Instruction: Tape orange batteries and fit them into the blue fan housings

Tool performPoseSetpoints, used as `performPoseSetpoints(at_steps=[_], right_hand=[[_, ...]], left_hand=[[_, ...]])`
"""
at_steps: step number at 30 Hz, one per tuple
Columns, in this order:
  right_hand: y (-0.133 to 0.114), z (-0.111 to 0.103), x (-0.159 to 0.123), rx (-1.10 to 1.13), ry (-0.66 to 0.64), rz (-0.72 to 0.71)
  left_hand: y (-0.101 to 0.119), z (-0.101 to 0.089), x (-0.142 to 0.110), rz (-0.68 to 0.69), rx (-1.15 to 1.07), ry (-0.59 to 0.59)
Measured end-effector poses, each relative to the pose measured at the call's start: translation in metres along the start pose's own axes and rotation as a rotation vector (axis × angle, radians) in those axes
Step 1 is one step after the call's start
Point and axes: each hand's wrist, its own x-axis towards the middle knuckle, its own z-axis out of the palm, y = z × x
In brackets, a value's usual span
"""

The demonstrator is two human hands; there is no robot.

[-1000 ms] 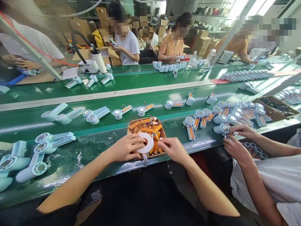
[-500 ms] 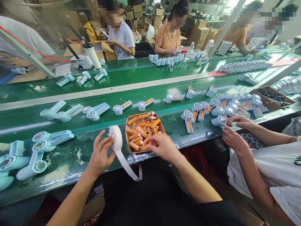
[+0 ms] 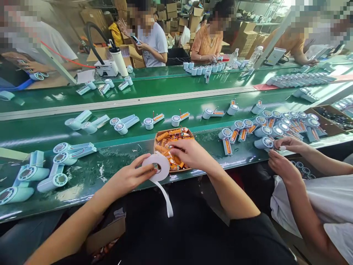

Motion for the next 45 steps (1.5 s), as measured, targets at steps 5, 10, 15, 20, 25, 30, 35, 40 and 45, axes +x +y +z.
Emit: performPoseSetpoints(at_steps=[5, 10, 15, 20, 25, 30, 35, 40, 45], right_hand=[[-0.014, -0.004, 0.022, -0.102, -0.326, -0.062], [0.014, 0.041, -0.002, 0.387, -0.126, 0.194], [0.039, 0.08, -0.035, 0.956, 0.662, 0.45], [0.071, -0.013, -0.001, 0.872, 1.213, 0.009], [0.068, -0.033, 0.015, 0.875, 1.012, 0.114], [0.064, 0.019, -0.003, 0.876, 0.831, 0.204], [0.07, 0.01, 0.007, 0.861, 0.748, 0.204], [0.052, 0.008, 0.079, 0.689, 0.485, 0.124], [0.034, 0.049, 0.178, 0.188, 0.064, 0.057]], left_hand=[[-0.013, -0.016, 0.015, 0.17, 0.064, -0.12], [0.0, -0.016, 0.019, -0.045, 0.041, -0.263], [0.049, 0.025, 0.017, -0.229, -0.052, -0.169], [0.056, 0.052, 0.028, -0.091, -0.247, -0.144], [-0.054, 0.055, 0.062, -0.316, -0.456, -0.148], [-0.158, 0.067, 0.051, -1.08, -0.046, -0.13], [-0.191, 0.079, 0.016, -1.05, -0.059, -0.284], [-0.206, 0.083, 0.006, -0.934, -0.189, -0.374], [-0.218, 0.081, -0.003, -0.863, -0.319, -0.358]])
